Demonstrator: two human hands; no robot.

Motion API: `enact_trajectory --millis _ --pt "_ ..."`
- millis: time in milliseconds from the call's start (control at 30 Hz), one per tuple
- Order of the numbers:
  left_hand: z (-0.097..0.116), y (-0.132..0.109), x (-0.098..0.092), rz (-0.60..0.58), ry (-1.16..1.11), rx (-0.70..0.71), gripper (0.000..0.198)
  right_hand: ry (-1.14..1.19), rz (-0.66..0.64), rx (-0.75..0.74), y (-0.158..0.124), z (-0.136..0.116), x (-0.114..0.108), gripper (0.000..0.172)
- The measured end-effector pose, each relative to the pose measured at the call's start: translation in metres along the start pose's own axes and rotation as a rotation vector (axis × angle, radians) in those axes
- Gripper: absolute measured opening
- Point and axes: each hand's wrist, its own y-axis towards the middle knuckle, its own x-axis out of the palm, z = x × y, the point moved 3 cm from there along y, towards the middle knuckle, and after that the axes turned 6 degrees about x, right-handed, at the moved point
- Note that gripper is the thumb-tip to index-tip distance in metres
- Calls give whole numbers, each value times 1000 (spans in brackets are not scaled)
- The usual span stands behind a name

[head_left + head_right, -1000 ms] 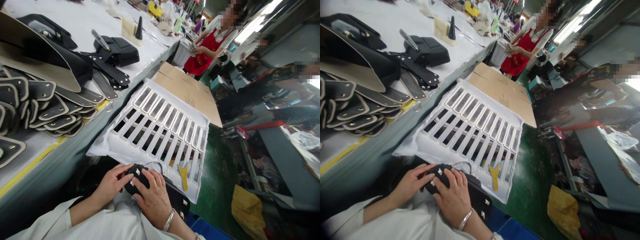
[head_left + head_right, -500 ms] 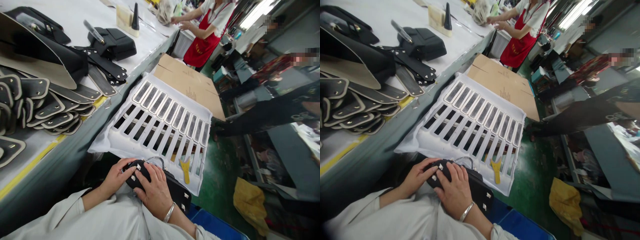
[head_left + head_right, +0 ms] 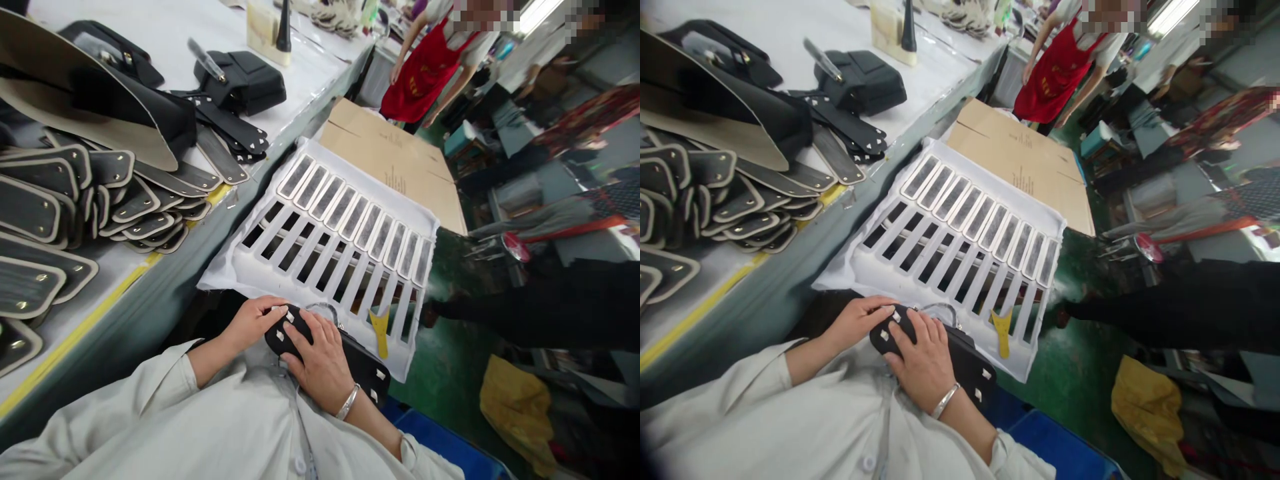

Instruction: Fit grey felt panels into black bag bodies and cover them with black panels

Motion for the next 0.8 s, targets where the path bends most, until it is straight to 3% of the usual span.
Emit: enact_trajectory --millis 100,233,400,633,700,800 --pt "-6 -6 -1 -75 22 9 34 5 8 7 -1 0 -1 44" --pt "-15 -19 -3 -234 32 30 58 18 -7 9 -2 2 -2 46" --pt "-12 -27 1 -166 123 39 56 -10 -50 38 -15 17 -5 52" --pt "-22 -32 3 -112 317 56 56 -100 -94 186 -66 62 -18 63" --pt "-20 -28 -2 -146 471 142 59 -103 -94 210 -73 67 -21 64" --pt "-3 -17 -2 -259 680 422 75 -73 -88 220 -75 68 -22 66"
